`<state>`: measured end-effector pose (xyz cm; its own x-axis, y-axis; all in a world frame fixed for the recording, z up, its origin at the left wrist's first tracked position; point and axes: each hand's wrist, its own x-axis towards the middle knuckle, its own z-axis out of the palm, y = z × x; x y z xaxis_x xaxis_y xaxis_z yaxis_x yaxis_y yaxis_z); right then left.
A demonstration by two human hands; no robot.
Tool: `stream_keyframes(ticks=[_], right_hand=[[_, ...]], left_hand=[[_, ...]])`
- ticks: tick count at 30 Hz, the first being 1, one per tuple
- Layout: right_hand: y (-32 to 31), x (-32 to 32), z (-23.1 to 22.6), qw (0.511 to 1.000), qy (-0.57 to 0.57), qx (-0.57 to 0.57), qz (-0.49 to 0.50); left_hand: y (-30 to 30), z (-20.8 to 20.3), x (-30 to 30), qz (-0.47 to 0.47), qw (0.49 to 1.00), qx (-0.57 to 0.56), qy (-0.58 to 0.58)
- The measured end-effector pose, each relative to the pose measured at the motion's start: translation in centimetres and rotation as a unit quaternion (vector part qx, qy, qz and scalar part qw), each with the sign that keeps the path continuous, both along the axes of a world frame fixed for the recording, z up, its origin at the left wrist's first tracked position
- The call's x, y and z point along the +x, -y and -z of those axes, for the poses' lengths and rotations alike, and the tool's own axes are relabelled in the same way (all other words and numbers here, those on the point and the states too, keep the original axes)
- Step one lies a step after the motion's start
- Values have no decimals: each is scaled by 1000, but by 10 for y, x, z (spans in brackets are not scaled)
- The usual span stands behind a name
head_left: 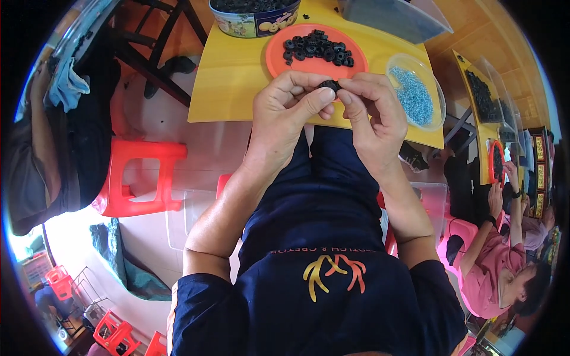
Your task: The person assembles small black plastic components by hand, inserting small pins into the pieces taken from a plate on the table.
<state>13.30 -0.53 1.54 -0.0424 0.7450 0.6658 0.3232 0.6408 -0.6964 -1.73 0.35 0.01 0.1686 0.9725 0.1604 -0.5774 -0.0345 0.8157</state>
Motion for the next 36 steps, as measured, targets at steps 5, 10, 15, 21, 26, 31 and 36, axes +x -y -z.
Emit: stream_keyframes(ticks=[5, 10, 15, 21, 26, 31, 36], right_hand=[[4, -3, 1, 994, -87, -57, -26], [7, 1, -1, 997, -55, -44, -25], [9, 5, 0, 996, -68, -53, -21], [12, 9, -1, 978, -162, -113, -71], [9, 15, -2, 995, -77, -40, -38], [4, 31, -20, 994, 65, -24, -89], [3, 45, -37, 973, 135, -102, -157]], left_hand=[[4, -2, 3, -17, 1000, 7, -20], [6, -3, 4, -10, 999, 13, -34], [6, 0, 9, 11, 1000, 12, -3], [9, -4, 12, 10, 1000, -6, -5], [9, -3, 10, 24, 999, -7, -22], [9, -1, 7, 45, 998, -14, -34], [9, 1, 3, 85, 995, -14, -46]])
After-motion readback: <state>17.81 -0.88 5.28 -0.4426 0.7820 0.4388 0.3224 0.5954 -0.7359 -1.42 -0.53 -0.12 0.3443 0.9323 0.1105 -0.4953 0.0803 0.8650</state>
